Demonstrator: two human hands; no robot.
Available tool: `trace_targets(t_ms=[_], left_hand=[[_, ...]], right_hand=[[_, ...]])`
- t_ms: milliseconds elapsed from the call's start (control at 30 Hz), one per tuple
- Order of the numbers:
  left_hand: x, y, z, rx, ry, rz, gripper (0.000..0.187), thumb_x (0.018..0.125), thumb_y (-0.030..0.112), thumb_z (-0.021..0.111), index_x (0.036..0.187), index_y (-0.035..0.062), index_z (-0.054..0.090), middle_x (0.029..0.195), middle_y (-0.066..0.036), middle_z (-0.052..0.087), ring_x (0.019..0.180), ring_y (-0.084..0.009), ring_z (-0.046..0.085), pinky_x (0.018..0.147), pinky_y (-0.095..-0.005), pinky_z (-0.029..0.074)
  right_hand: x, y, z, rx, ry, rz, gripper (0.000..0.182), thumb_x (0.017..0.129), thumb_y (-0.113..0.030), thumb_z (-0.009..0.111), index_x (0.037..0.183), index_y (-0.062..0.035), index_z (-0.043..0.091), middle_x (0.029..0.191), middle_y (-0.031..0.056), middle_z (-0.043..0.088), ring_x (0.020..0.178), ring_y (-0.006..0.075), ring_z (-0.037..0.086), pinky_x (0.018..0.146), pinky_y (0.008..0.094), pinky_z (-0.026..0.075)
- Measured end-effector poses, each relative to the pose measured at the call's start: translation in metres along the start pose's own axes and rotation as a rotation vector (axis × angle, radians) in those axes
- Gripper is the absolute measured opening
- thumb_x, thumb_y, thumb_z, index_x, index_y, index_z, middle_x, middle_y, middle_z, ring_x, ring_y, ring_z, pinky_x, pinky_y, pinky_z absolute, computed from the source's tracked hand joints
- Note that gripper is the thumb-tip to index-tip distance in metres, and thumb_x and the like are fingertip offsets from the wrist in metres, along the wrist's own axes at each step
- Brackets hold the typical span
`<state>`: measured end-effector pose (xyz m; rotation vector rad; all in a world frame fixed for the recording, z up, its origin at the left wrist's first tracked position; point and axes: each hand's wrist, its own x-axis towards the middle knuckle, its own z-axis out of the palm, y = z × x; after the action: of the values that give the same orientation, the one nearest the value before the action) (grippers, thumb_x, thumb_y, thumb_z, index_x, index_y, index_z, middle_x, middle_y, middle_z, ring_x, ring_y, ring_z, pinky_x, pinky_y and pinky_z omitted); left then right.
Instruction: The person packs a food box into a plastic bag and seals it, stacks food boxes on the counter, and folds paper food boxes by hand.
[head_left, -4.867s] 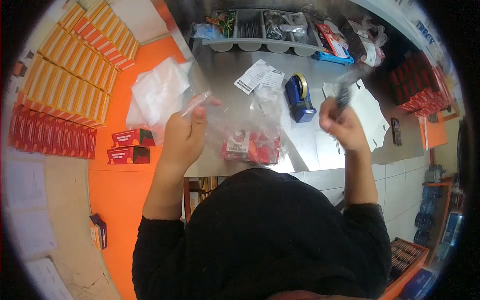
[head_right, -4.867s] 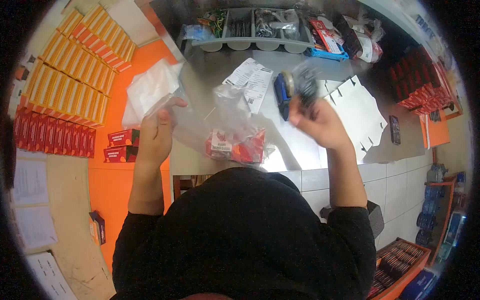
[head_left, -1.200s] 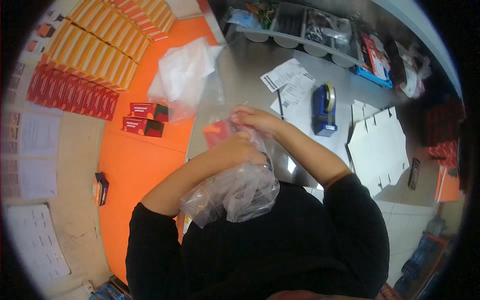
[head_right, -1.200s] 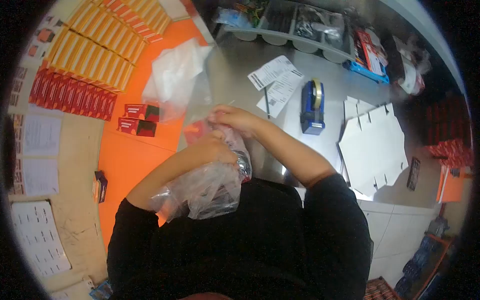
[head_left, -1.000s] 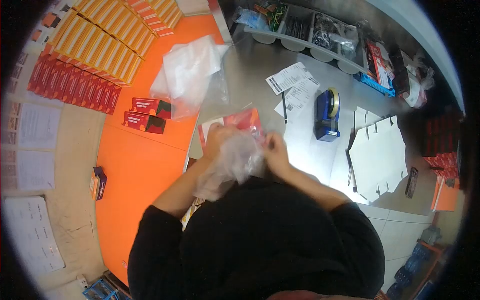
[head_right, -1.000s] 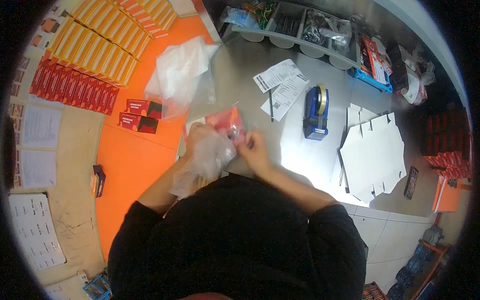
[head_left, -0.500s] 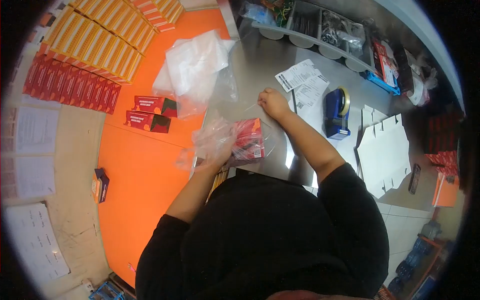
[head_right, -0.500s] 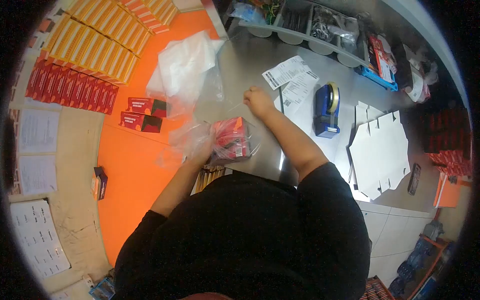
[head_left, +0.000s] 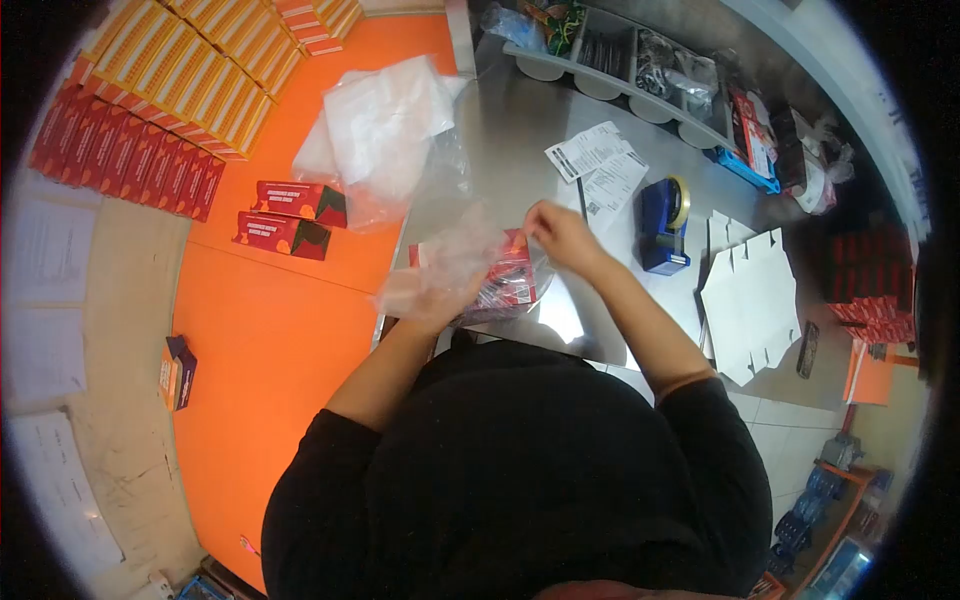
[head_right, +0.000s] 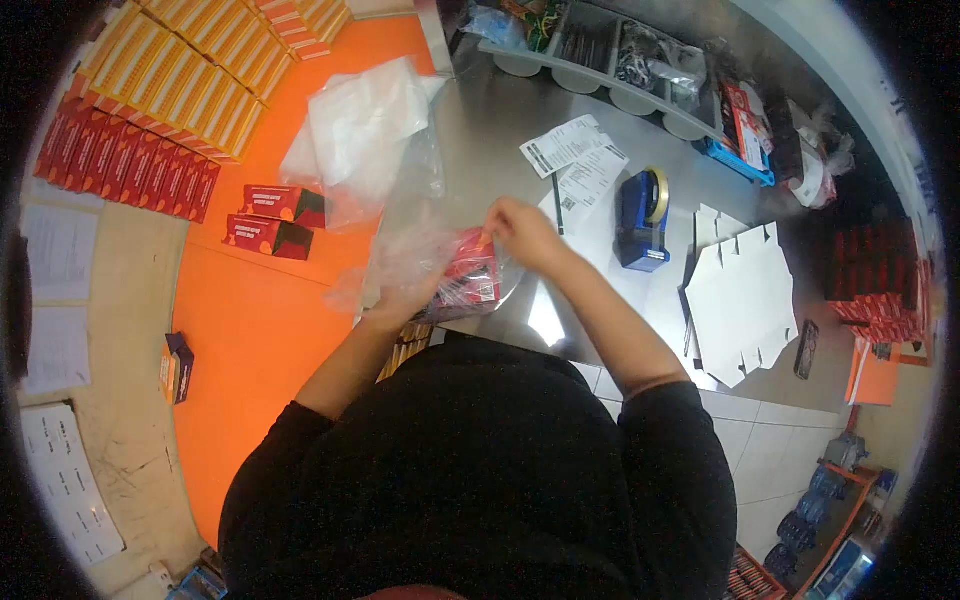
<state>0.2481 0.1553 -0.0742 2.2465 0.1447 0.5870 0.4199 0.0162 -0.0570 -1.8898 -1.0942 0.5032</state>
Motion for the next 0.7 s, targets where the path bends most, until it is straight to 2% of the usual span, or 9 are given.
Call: trace_targets(t_ms=[33,100,267,333,367,433,567,667,700], left_hand=[[0.001,0.001,0.004,0.066,-0.026,0.116,0.044,0.089,0.034,0.053,0.121,0.0034,0.052,0.12,-0.012,0.054,0.11,-0.0213,0.05,0.098,-0.0359,0.036],[0.003,0.028,0.019,-1.531,-0.08,-0.244,0.047,0.091,0.032,0.05,0.127,0.0032,0.044,0.123,-0.013,0.051,0.11,-0.0195,0.05,0.098,-0.0369,0.037],[-0.002,0.041,0.032,-1.136,-0.254,-0.211,0.047,0.09,0.032,0.05,0.127,0.0039,0.043,0.123,-0.012,0.051,0.112,-0.0202,0.048,0.098,-0.0378,0.036],[-0.004,0.046,0.034,-0.998,-0.329,-0.173,0.047,0.09,0.032,0.05,0.127,0.0042,0.043,0.122,-0.012,0.051,0.113,-0.0205,0.047,0.099,-0.0383,0.035],[-0.004,0.047,0.035,-0.951,-0.36,-0.159,0.047,0.09,0.032,0.05,0.128,0.0044,0.043,0.122,-0.012,0.051,0.113,-0.0206,0.047,0.099,-0.0385,0.035],[-0.003,0.05,0.035,-0.892,-0.414,-0.133,0.047,0.09,0.032,0.05,0.128,0.0047,0.043,0.122,-0.012,0.051,0.114,-0.0209,0.046,0.099,-0.039,0.034],[0.0,0.052,0.038,-0.8,-0.489,-0.093,0.047,0.089,0.032,0.049,0.128,0.0053,0.042,0.121,-0.011,0.051,0.116,-0.0216,0.044,0.099,-0.0399,0.033],[0.003,0.054,0.04,-0.725,-0.564,-0.049,0.047,0.089,0.032,0.049,0.128,0.0058,0.041,0.121,-0.011,0.051,0.117,-0.022,0.043,0.099,-0.0406,0.032],[0.005,0.054,0.042,-0.685,-0.595,-0.027,0.047,0.089,0.032,0.049,0.128,0.006,0.041,0.121,-0.011,0.051,0.118,-0.0222,0.043,0.1,-0.0408,0.032]], right_hand=[[-0.012,-0.019,-0.002,0.041,-0.09,-0.038,0.011,0.079,-0.007,0.059,0.085,-0.0017,0.052,0.075,0.0168,0.06,0.069,0.0298,0.059,0.063,0.0355,0.046],[-0.038,-0.054,-0.006,0.055,-0.048,0.026,0.012,0.079,-0.007,0.06,0.086,-0.0018,0.052,0.075,0.0162,0.06,0.069,0.0295,0.06,0.063,0.0353,0.046],[-0.078,-0.044,-0.013,0.092,0.081,0.152,0.015,0.077,-0.01,0.063,0.084,-0.0017,0.052,0.073,0.0158,0.059,0.069,0.0308,0.06,0.062,0.0363,0.046],[-0.088,-0.031,-0.018,-0.176,0.019,-0.015,0.016,0.076,-0.014,0.065,0.079,-0.0017,0.054,0.071,0.0157,0.059,0.066,0.032,0.058,0.062,0.037,0.046],[-0.094,-0.028,-0.022,-0.179,0.032,-0.001,0.016,0.076,-0.014,0.065,0.079,-0.0017,0.054,0.071,0.0157,0.059,0.066,0.032,0.058,0.062,0.037,0.046],[-0.101,-0.04,-0.036,-0.094,-0.124,0.248,0.018,0.074,-0.005,0.06,0.091,-0.0023,0.064,0.074,0.0157,0.061,0.065,0.0274,0.061,0.062,0.0347,0.048],[-0.112,-0.035,-0.043,-0.23,-0.016,0.124,0.015,0.072,-0.009,0.064,0.085,-0.0018,0.064,0.07,0.0146,0.06,0.06,0.0264,0.06,0.059,0.0345,0.048],[-0.116,-0.05,-0.052,-0.063,-0.059,0.264,0.026,0.068,-0.015,0.07,0.089,-0.0017,0.062,0.076,0.0154,0.061,0.068,0.0273,0.06,0.062,0.0341,0.047],[-0.115,-0.051,-0.055,-0.135,-0.083,0.202,0.034,0.066,-0.019,0.071,0.095,-0.0028,0.062,0.086,0.0156,0.061,0.08,0.0278,0.06,0.07,0.0346,0.046]])
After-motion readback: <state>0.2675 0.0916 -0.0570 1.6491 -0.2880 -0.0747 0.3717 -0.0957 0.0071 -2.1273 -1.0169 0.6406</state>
